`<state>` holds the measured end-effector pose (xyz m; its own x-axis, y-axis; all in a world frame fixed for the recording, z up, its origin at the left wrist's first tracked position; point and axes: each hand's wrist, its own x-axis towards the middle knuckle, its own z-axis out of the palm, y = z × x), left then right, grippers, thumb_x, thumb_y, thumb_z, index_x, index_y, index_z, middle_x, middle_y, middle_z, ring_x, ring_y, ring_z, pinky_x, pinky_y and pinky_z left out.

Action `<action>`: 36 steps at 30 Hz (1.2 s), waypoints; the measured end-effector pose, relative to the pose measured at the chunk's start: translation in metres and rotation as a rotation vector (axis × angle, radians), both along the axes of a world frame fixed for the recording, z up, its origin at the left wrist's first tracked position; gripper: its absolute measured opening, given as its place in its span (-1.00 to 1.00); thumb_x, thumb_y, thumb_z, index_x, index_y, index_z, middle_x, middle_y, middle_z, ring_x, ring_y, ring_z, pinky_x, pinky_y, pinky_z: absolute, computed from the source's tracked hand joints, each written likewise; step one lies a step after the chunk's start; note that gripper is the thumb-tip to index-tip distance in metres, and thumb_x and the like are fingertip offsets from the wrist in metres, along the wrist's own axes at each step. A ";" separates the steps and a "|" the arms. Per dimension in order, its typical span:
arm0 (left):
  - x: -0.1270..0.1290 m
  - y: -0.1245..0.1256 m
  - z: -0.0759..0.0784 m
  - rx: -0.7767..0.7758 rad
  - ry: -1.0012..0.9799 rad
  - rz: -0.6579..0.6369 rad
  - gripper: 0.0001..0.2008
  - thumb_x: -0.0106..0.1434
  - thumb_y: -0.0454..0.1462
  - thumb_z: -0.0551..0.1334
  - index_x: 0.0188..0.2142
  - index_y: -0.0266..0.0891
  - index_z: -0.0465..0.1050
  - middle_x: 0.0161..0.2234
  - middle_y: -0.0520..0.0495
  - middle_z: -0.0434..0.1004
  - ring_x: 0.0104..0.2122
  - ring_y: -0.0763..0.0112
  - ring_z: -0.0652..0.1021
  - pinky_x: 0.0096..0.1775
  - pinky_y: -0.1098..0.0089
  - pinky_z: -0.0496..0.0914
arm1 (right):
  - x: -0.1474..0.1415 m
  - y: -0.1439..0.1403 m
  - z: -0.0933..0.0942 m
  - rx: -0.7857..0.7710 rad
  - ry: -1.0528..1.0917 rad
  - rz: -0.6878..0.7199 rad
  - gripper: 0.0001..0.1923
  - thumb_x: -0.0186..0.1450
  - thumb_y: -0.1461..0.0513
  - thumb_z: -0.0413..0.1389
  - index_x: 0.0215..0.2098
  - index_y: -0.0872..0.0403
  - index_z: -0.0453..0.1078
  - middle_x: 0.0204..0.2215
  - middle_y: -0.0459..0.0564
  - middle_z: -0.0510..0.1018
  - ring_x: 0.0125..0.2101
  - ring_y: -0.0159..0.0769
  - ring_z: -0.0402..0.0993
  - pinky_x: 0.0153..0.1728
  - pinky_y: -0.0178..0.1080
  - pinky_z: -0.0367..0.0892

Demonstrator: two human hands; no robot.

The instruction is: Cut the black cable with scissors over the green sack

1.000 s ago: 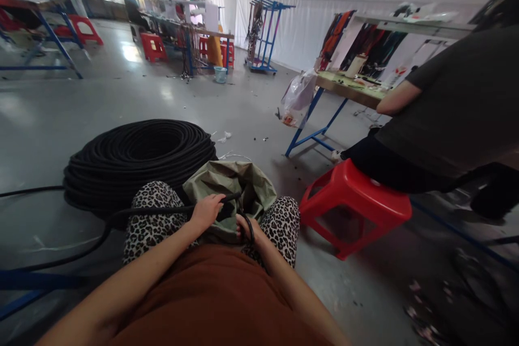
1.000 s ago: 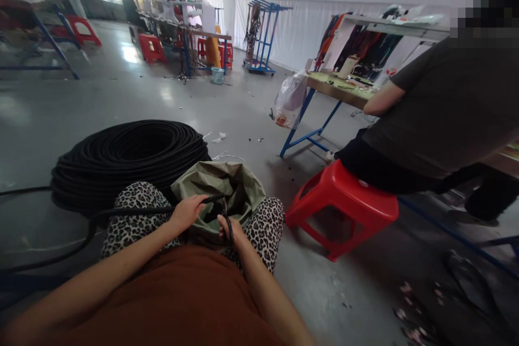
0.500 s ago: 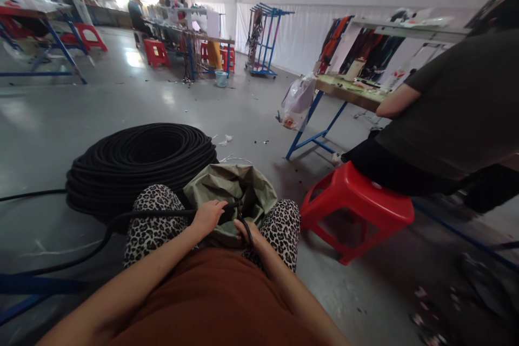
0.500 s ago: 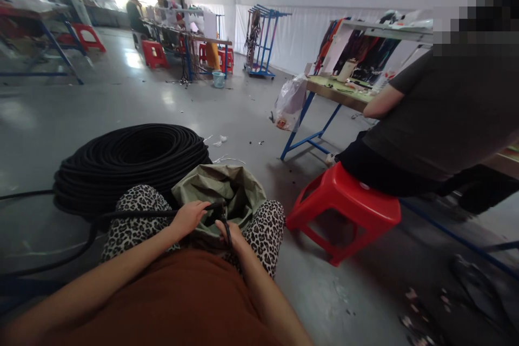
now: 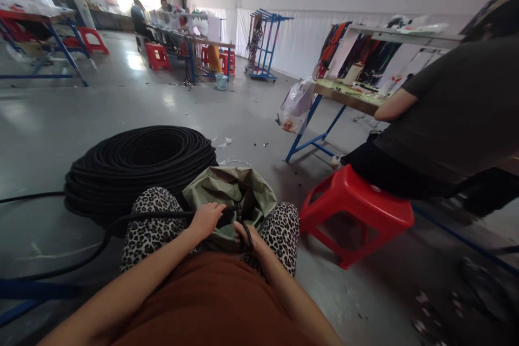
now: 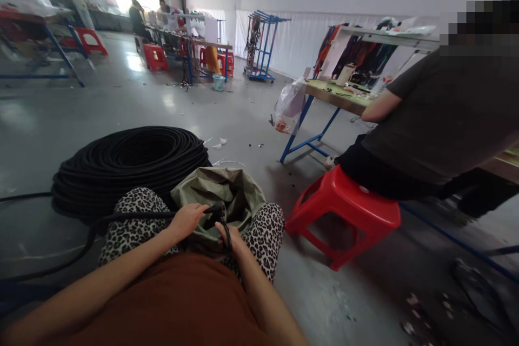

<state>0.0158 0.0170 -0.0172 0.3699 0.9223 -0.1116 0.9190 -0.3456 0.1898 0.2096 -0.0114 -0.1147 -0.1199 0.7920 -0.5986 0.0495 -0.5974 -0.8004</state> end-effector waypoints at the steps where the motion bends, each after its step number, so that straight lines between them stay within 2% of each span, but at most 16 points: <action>1: 0.000 0.000 0.000 -0.001 -0.001 0.002 -0.60 0.48 -0.39 0.15 0.24 -0.20 0.53 0.01 -0.23 0.68 0.03 0.15 0.65 0.10 0.20 0.47 | 0.000 0.000 0.001 -0.002 -0.005 -0.001 -0.54 0.36 -0.11 0.30 -0.39 0.07 0.38 -0.53 -0.12 0.46 -0.58 -0.37 0.38 -0.50 -0.33 0.28; 7: -0.001 0.001 0.000 -0.007 -0.015 0.022 -0.62 0.47 -0.37 0.17 0.21 -0.19 0.54 0.01 -0.23 0.68 0.02 0.16 0.64 0.10 0.19 0.47 | 0.000 -0.002 0.017 -0.010 -0.047 0.022 -0.55 0.36 -0.09 0.32 -0.39 0.09 0.40 -0.53 -0.13 0.46 -0.55 -0.37 0.39 -0.45 -0.32 0.31; 12: -0.001 0.000 0.002 -0.016 -0.020 0.017 -0.62 0.47 -0.38 0.15 0.21 -0.18 0.54 0.02 -0.23 0.68 0.02 0.17 0.64 0.11 0.18 0.47 | 0.000 -0.002 0.024 -0.011 -0.062 0.025 -0.65 0.45 0.03 0.26 -0.36 0.11 0.44 -0.52 -0.12 0.47 -0.54 -0.36 0.42 -0.46 -0.34 0.30; 18: -0.003 0.000 0.000 -0.023 0.001 -0.004 -0.60 0.46 -0.38 0.16 0.23 -0.18 0.53 0.03 -0.23 0.68 0.05 0.15 0.64 0.11 0.18 0.46 | -0.002 0.000 0.019 -0.010 -0.107 0.031 -0.61 0.39 -0.03 0.32 -0.35 0.11 0.47 -0.50 -0.10 0.50 -0.53 -0.34 0.43 -0.47 -0.33 0.30; 26: -0.006 0.001 -0.002 -0.019 0.014 -0.019 -0.60 0.47 -0.37 0.15 0.23 -0.17 0.54 0.01 -0.22 0.68 0.04 0.14 0.64 0.10 0.19 0.46 | -0.001 0.002 0.015 0.070 -0.181 0.117 -0.59 0.40 0.01 0.32 -0.45 0.10 0.43 -0.58 -0.12 0.44 -0.54 -0.35 0.36 -0.44 -0.32 0.26; 36: -0.006 0.000 -0.002 -0.056 0.011 -0.029 -0.61 0.46 -0.38 0.15 0.19 -0.15 0.56 -0.02 -0.20 0.70 0.01 0.18 0.65 0.09 0.22 0.46 | -0.004 0.002 0.005 0.027 -0.201 0.046 -0.51 0.46 -0.06 0.24 -0.46 0.10 0.40 -0.57 -0.10 0.44 -0.59 -0.37 0.36 -0.49 -0.33 0.27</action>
